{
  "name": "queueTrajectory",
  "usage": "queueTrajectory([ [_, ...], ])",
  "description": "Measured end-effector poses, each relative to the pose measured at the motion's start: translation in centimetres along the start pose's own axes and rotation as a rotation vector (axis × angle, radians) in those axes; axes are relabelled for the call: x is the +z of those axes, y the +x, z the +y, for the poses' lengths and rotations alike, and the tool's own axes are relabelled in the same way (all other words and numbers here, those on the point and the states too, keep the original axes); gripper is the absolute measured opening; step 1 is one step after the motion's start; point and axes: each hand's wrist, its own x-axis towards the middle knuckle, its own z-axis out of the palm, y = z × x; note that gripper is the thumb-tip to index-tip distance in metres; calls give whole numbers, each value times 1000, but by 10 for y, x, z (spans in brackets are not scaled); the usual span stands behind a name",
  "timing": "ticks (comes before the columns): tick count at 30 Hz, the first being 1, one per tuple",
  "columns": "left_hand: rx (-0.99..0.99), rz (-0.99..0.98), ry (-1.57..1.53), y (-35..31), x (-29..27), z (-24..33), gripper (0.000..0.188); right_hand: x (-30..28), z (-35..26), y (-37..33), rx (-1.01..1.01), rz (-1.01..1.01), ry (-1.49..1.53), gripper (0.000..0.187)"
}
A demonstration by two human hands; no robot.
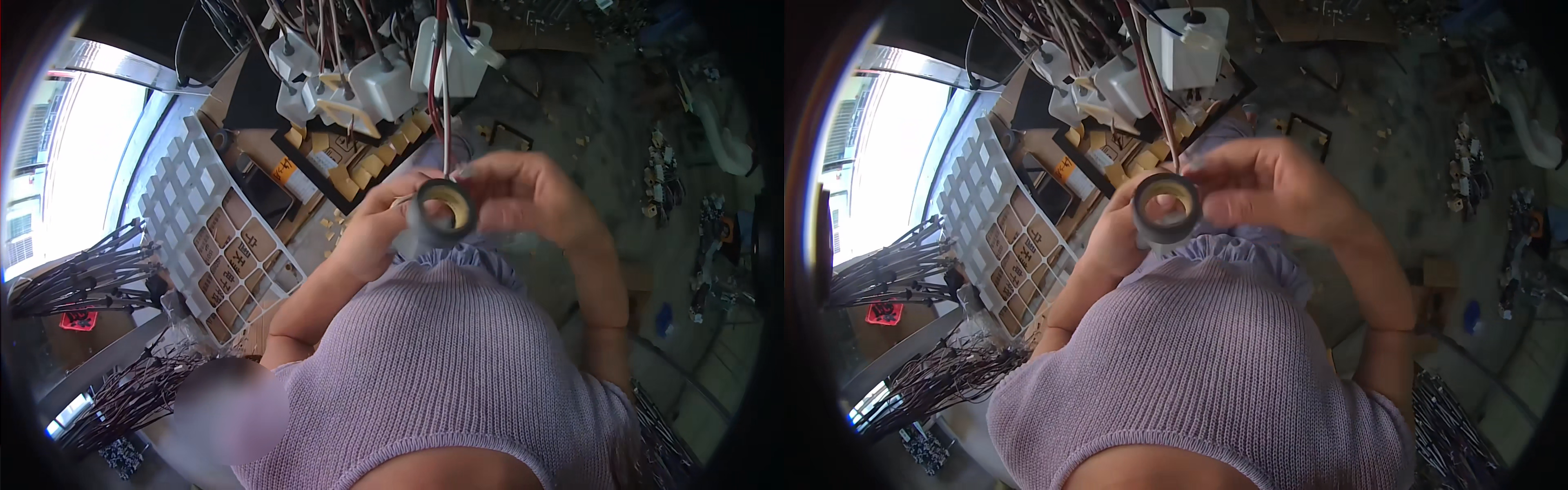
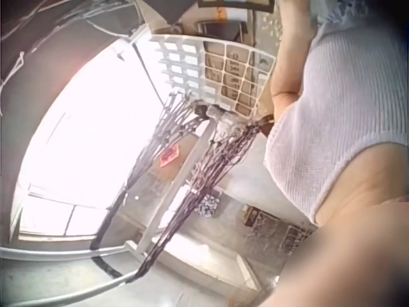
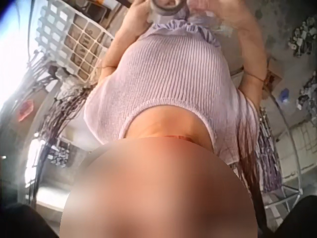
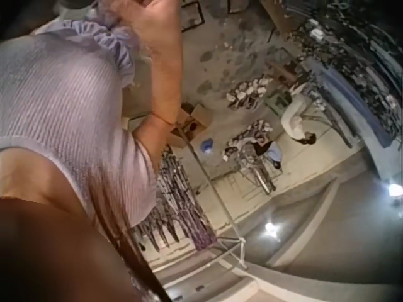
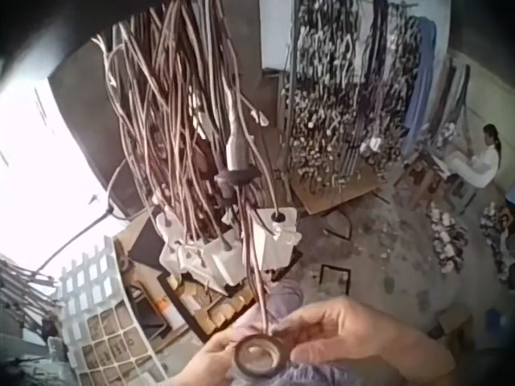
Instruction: The recorder is assembling electrical wire harnesses by wrapping tape around wire junctions and attaching plastic casings.
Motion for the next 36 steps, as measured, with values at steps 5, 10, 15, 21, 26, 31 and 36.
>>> queueTrajectory([
  [5,-238,-286,-410,1,4,-12,25,-7,17,24,-118,48,-66,74],
  [10,-329,-492,-672,8,3,-18,29,-3,26,46,-271,-193,32,97],
  [15,-372,-468,-620,4,5,-15,29,-5,16,44,-254,-237,-119,93],
  [21,-111,-5,-67,-2,3,-3,23,-5,15,26,-46,20,-171,34],
  [26,703,181,1077,2,3,-1,14,12,18,18,-469,225,-819,19],
  [31,855,110,1245,1,-3,1,17,18,34,10,-672,382,-982,13],
  [36,1049,30,1380,0,-15,0,14,20,32,3,-93,103,-103,18],
])
